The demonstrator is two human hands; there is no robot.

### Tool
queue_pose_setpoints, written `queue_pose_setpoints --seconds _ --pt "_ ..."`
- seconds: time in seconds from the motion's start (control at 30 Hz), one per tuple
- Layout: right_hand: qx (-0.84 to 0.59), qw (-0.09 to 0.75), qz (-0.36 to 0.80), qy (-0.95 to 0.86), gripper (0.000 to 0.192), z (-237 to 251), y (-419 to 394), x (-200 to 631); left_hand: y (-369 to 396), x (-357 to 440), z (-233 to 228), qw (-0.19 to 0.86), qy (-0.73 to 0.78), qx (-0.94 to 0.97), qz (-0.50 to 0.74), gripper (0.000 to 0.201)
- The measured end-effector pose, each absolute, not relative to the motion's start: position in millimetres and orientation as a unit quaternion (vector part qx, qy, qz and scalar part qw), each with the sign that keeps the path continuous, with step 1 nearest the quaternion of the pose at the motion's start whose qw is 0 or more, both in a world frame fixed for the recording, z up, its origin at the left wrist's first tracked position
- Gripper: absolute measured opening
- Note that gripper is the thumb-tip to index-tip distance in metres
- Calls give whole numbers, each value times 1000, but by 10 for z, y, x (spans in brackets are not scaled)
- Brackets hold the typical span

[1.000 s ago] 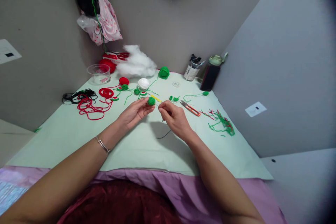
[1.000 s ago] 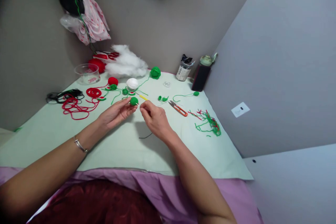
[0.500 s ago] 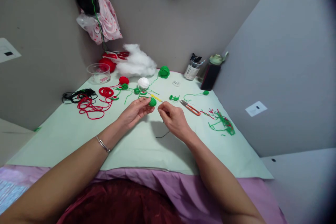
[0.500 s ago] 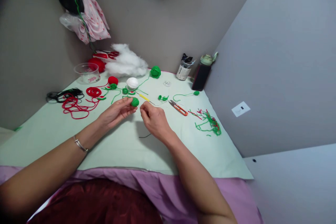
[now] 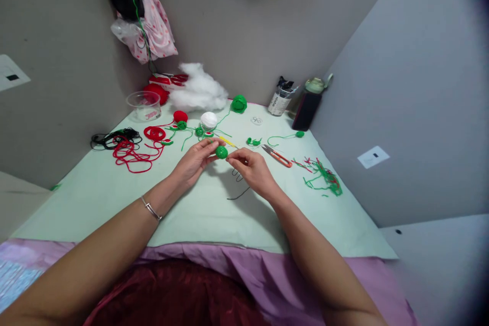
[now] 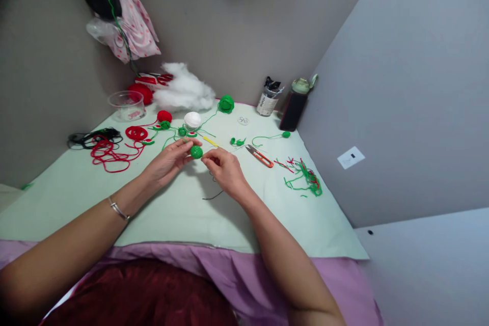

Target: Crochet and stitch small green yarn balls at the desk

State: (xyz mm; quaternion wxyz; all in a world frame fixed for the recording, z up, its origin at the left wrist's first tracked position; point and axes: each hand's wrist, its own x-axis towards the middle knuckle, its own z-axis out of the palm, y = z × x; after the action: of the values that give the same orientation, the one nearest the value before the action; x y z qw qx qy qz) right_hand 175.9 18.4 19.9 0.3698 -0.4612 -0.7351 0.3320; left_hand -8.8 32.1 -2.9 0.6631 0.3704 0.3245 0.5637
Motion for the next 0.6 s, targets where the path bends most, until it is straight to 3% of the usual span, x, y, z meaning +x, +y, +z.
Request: queue_pose_setpoints --seconds 0.23,0.47,0.6 --pt "-465 414 381 -683 17 166 234 1763 414 -221 51 676 296 244 629 9" --pt "-448 458 382 -666 21 131 245 1756 285 -92 65 643 344 390 562 30" --pt "-446 432 397 -676 23 127 247 1772 269 -68 64 643 338 439 529 28"
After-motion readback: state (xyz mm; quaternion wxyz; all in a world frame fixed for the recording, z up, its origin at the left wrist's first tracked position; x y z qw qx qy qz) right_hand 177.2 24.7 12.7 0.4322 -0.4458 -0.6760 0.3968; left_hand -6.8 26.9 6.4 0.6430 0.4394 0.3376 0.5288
